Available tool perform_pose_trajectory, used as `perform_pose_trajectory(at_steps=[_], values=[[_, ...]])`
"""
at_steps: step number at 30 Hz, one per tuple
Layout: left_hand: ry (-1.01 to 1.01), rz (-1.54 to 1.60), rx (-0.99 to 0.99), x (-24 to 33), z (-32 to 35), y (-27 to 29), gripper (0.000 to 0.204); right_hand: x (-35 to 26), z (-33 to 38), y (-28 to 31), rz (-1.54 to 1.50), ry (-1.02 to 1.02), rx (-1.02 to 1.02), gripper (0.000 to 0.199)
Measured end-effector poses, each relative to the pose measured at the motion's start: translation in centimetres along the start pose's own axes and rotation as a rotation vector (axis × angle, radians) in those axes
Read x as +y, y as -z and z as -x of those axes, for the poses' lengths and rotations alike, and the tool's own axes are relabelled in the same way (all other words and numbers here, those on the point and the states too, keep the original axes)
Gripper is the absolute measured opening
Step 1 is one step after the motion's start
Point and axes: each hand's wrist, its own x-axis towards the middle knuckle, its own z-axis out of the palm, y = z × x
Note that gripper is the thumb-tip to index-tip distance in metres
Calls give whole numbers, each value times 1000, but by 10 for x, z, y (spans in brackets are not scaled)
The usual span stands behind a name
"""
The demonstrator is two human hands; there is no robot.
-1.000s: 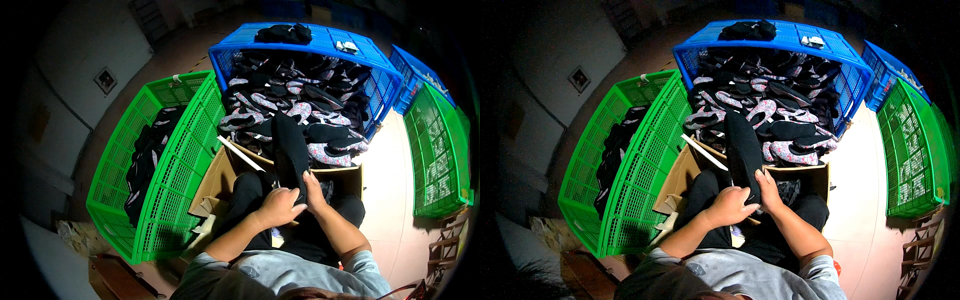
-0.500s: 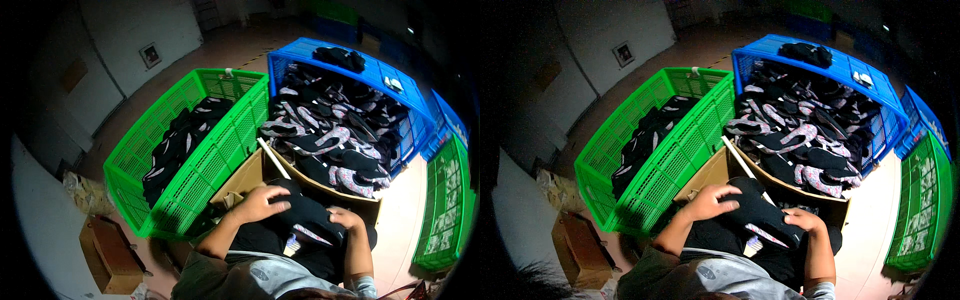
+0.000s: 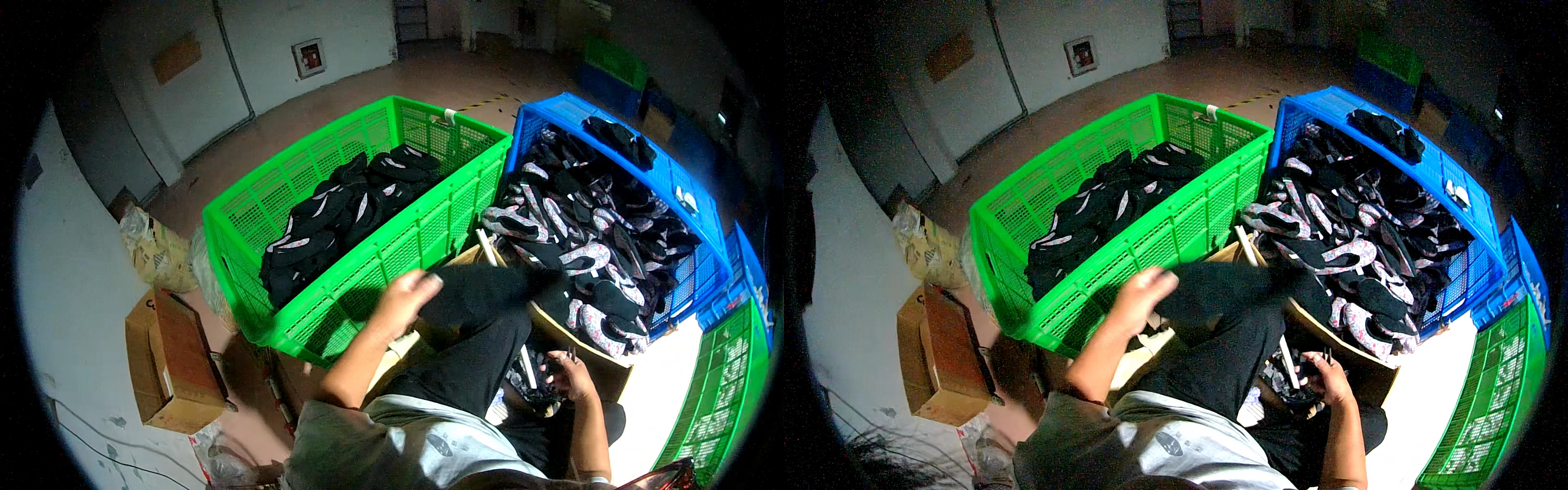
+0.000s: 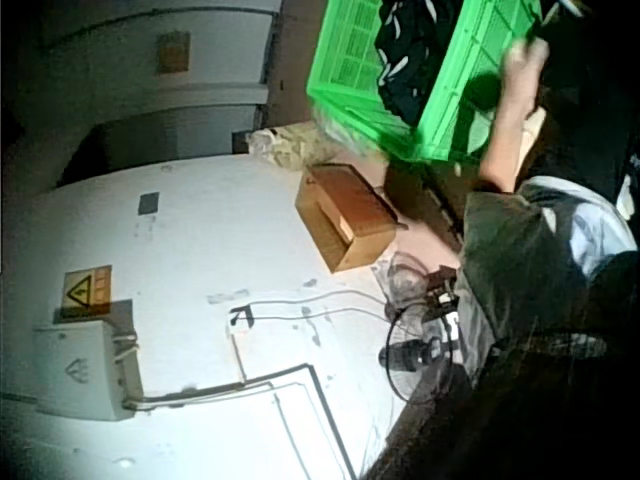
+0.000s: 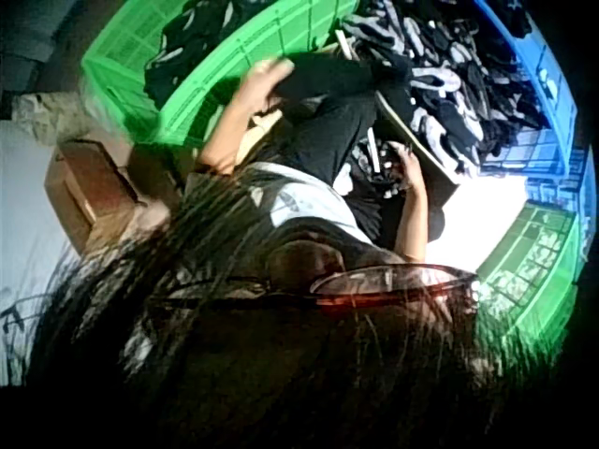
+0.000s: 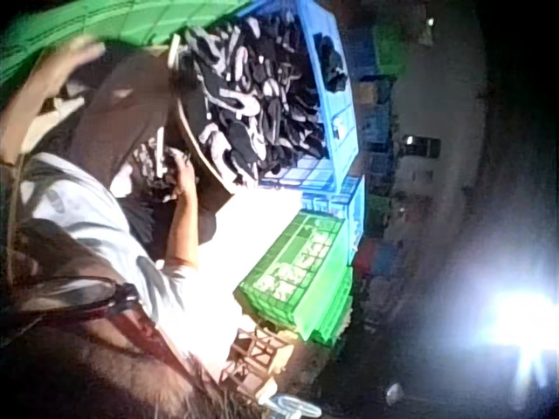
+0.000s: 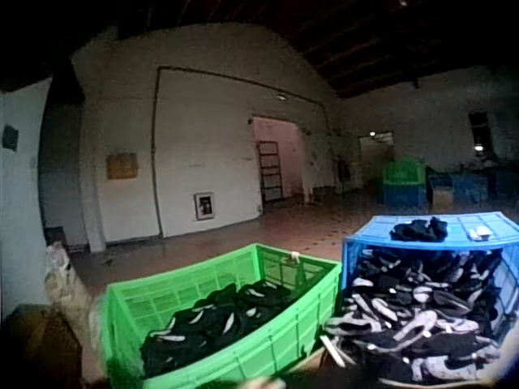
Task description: The person sits on the floor and sews the sole onto the upper part of a slipper using a needle and thread. They pull the thread tight to secure the sole, then place the finished slipper into a green crate. The person repeats this process with another slipper from a blue crate.
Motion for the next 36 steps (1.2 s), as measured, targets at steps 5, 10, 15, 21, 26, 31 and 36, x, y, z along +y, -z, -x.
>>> perform_pose_trajectory(at_steps=[5,10,15,21,26,31,36], values=[[-242,527,514,20,-7,40,44,10,1,10,7,48,237,22],[-101,486,523,-13,-9,29,50,-41,9,-16,89,94,345,16],[50,390,342,-39,-38,-36,35,-62,-7,18,4,311,259,19],[178,273,88,-70,-93,-119,34,-116,-6,7,-190,539,136,35],[309,84,-119,-122,-153,-187,37,-123,-7,20,-273,495,8,37],[339,-294,-213,-210,-246,-212,51,-108,-12,41,-121,455,78,31],[-97,-764,-107,-280,-383,-189,83,-110,-17,41,-127,434,23,29]])
